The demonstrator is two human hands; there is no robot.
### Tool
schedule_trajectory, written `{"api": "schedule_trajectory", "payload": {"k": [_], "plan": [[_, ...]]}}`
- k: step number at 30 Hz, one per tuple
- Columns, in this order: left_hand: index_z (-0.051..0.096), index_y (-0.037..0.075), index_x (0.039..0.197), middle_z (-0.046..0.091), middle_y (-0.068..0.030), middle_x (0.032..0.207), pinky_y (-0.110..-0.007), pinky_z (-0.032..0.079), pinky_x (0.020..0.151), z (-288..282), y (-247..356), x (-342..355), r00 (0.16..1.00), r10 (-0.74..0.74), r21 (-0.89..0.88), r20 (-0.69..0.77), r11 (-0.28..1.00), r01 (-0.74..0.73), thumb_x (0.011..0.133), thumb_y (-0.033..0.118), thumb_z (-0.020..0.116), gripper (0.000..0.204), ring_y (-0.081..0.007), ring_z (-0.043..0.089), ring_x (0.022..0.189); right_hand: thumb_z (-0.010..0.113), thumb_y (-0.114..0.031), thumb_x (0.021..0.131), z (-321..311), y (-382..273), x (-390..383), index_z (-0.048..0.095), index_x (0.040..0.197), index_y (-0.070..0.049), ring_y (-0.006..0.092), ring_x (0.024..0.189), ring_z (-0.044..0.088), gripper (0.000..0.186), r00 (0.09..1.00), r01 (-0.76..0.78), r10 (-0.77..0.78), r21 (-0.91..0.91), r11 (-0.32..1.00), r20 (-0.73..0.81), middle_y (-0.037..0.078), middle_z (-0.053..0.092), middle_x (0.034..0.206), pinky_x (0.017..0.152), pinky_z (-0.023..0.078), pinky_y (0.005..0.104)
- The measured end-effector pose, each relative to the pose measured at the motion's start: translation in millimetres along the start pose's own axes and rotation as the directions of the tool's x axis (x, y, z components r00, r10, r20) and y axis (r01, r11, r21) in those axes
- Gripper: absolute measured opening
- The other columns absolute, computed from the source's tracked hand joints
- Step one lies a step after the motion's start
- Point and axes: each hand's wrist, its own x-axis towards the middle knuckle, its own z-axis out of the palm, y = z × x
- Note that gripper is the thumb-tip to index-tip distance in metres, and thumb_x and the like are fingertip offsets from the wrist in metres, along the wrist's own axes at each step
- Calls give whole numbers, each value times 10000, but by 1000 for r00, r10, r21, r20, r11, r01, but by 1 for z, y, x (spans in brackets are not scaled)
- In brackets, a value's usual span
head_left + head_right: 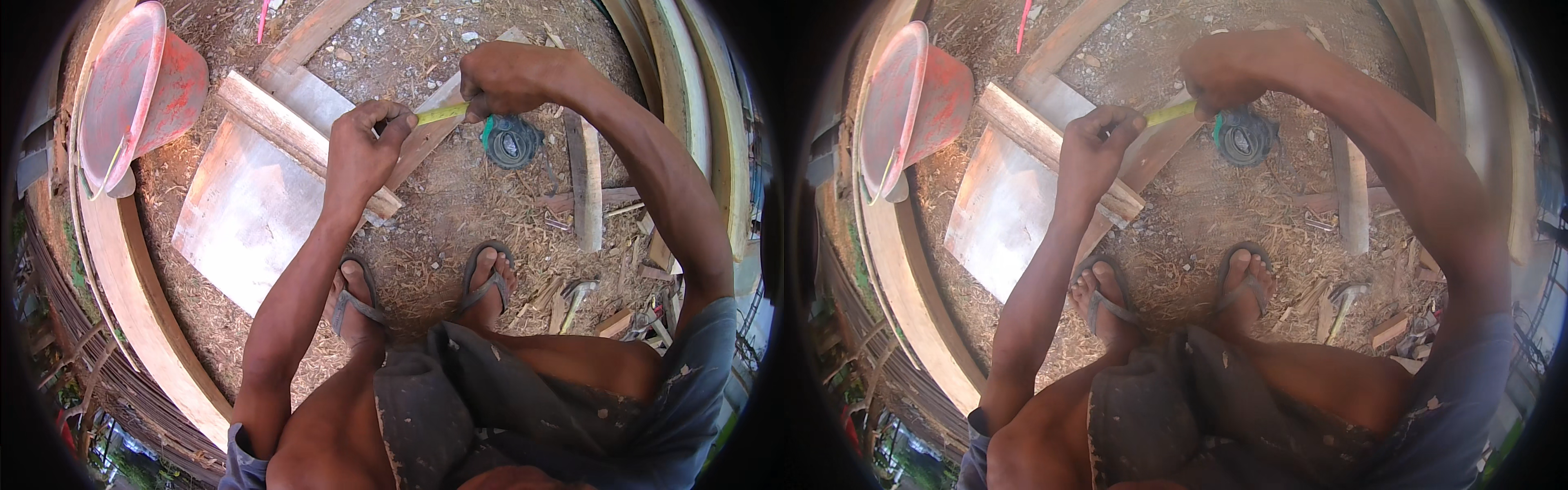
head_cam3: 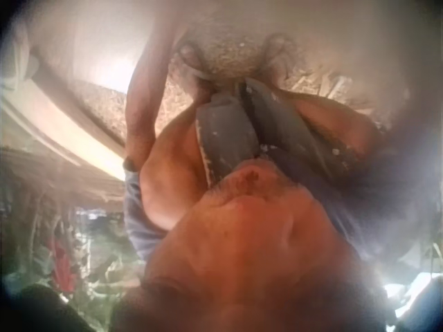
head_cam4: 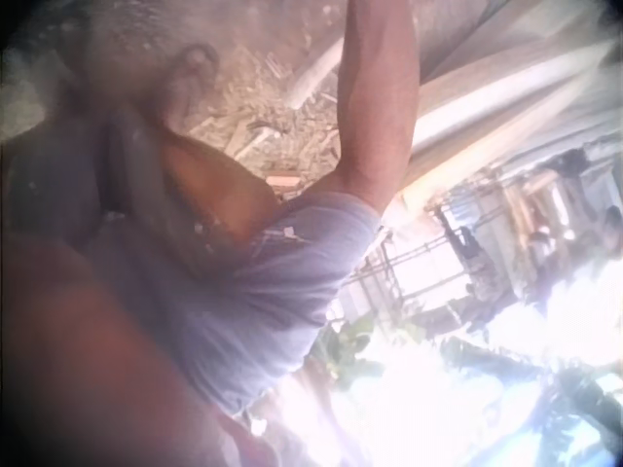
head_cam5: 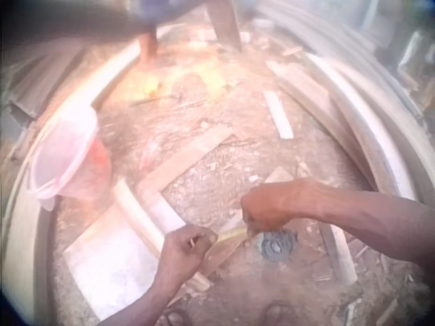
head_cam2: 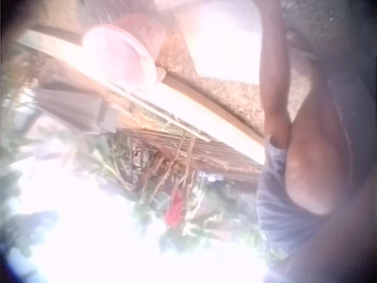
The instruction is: The person picks up a rectangular wooden board, places it on a metal grate, and uses an angle grinder to cut it in half. After cutting, the person measures the resulting pieces with a tape measure and marks them with a pencil.
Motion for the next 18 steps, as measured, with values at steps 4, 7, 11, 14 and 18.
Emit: {"api": "schedule_trajectory", "payload": {"k": [4, 7, 11, 14, 18], "plan": [[745, 7, 940, 695, -126, 819, -326, 482, 671, 8, 3, -1, 998, 59, 2, -20, 998, -59, 872, 149, 707, 162, -181, 616, 701, 725, -219, 870, 3, 8, -5, 757, 951, 7, 304, 688, 697, 242, 999, 37, -38, -33, 999, -4, 175, 710, 748, 701, 531, 425], [748, 9, 947, 700, -107, 829, -325, 479, 708, 11, 0, 0, 997, 76, 11, -18, 997, -76, 883, 171, 704, 179, -168, 615, 739, 728, -210, 867, 4, 6, -5, 756, 951, 10, 311, 688, 699, 237, 998, 45, -47, -68, 997, -34, 178, 710, 749, 710, 535, 425], [749, 8, 964, 712, -95, 857, -319, 476, 740, 13, -1, 3, 1000, 2, 26, 1, 1000, -2, 896, 189, 700, 199, -152, 612, 781, 731, -205, 864, 15, 15, 4, 760, 942, 6, 322, 693, 699, 227, 994, 66, -71, -67, 996, -85, 182, 710, 752, 719, 540, 420], [747, 7, 967, 721, -99, 875, -319, 480, 749, 12, -7, 3, 1000, -4, 33, -14, 999, 4, 900, 186, 698, 197, -149, 618, 794, 736, -203, 858, 16, 12, 10, 760, 919, 9, 332, 714, 702, 221, 994, 63, -69, -70, 996, -87, 190, 711, 762, 718, 541, 424], [747, 28, 985, 705, -113, 909, -335, 490, 772, 13, -18, -2, 998, 6, 36, -68, 999, -3, 889, 194, 713, 195, -188, 633, 849, 750, -211, 845, 27, 16, 27, 747, 916, 24, 355, 781, 710, 245, 989, 117, -128, -128, 985, -80, 204, 719, 817, 735, 551, 438]]}}
